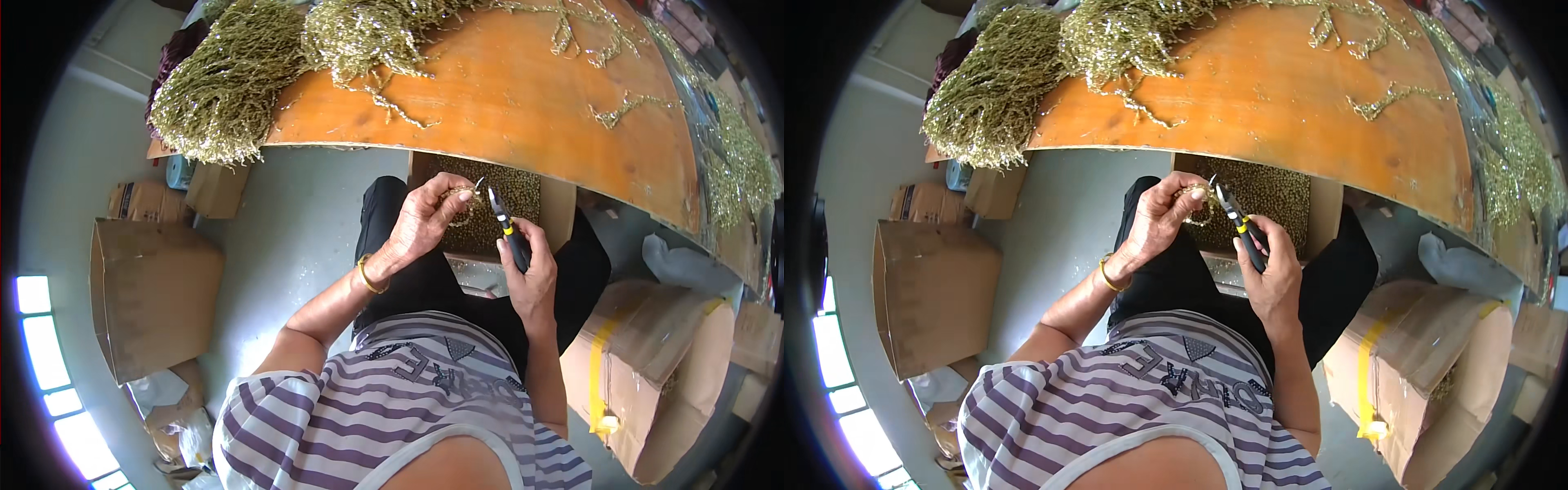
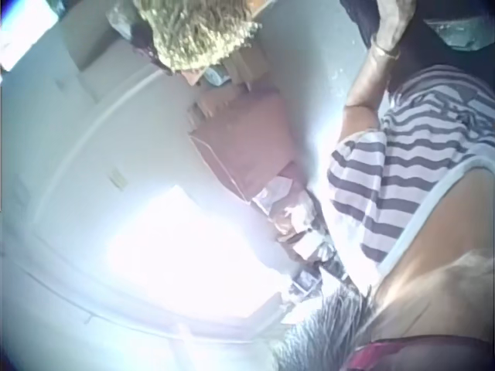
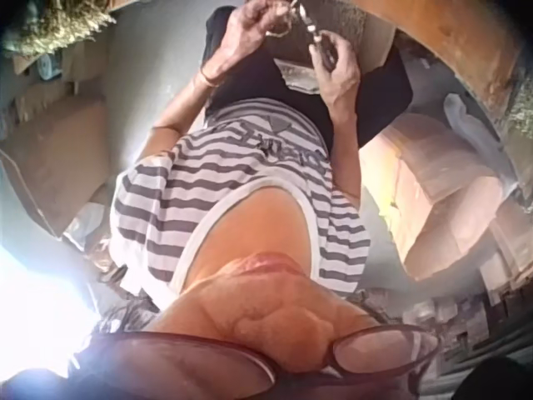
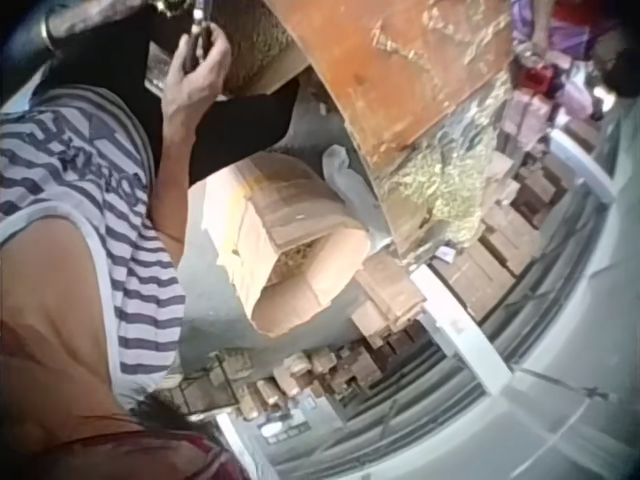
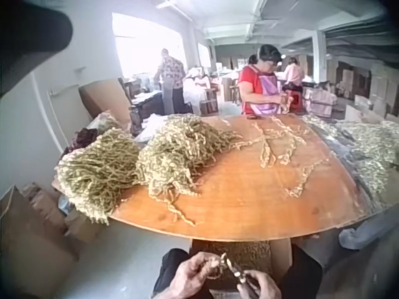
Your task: Trimming and sorting gold-colored plastic tinsel decorations using pliers.
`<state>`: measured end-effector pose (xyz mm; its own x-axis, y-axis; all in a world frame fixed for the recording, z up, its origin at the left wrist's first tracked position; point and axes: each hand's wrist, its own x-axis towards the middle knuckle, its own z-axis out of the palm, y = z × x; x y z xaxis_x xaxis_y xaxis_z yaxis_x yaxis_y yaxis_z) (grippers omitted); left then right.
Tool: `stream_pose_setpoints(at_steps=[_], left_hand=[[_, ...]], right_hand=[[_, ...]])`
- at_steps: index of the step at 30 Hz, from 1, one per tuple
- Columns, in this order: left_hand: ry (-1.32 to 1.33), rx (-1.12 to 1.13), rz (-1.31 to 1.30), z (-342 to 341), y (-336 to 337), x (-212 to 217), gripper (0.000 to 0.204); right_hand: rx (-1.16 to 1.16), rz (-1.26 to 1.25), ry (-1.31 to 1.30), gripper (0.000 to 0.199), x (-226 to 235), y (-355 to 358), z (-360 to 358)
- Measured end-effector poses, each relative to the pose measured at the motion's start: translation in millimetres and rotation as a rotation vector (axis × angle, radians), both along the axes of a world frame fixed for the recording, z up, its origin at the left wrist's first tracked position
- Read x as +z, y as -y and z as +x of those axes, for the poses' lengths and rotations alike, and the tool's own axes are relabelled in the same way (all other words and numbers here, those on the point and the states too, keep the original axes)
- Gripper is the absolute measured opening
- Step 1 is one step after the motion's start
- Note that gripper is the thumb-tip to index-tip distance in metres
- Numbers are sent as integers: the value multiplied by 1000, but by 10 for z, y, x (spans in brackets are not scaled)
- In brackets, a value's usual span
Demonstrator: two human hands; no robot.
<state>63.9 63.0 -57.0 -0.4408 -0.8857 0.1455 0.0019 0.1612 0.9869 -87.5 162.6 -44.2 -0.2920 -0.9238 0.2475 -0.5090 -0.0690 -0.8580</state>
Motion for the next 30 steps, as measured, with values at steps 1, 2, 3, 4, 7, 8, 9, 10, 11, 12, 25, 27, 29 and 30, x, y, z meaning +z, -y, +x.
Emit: stream_pose_setpoints(at_steps=[1, 2, 3, 4, 7, 8, 9, 10, 11, 12, 25, 27, 29, 30], left_hand=[[46, 4, -31, 2, -27, -17, 13], [46, -5, -25, 3, -49, -13, 13], [31, -10, -21, 4, -67, 14, 13], [14, -13, -16, 9, -96, 28, 12], [-66, -126, 131, 54, -102, 27, 14], [-72, -182, 184, 70, -81, 20, 16], [-70, -180, 188, 93, -54, 23, 16], [-103, -292, 320, 124, -25, 44, 18], [-136, -405, 451, 142, -14, 54, 20], [-253, -431, 534, 131, -22, 7, 19], [-784, -680, 1121, 96, -70, -197, 21], [-825, -679, 1148, 82, -70, -172, 21], [-848, -670, 1164, 79, -72, -165, 20], [-871, -661, 1180, 78, -72, -164, 20]], right_hand=[[-10, 8, 1, 27, 14, -30, -9], [-7, 47, -9, 28, 26, -48, -16], [-2, 83, -20, 29, 30, -55, -22], [7, 77, -27, 30, 18, -69, -31], [50, 62, -62, 30, -12, -82, -83], [52, 67, -61, 30, -28, -81, -101], [76, 82, -22, 31, -45, -81, -123], [99, 94, 12, 31, -50, -80, -138], [101, 94, 10, 31, -60, -76, -159], [151, 104, 21, 31, -72, -72, -182], [218, 83, 11, 37, -143, -42, -219], [218, 77, 10, 37, -144, -49, -217], [220, 70, 10, 37, -147, -51, -218], [223, 66, 13, 36, -155, -52, -219]])
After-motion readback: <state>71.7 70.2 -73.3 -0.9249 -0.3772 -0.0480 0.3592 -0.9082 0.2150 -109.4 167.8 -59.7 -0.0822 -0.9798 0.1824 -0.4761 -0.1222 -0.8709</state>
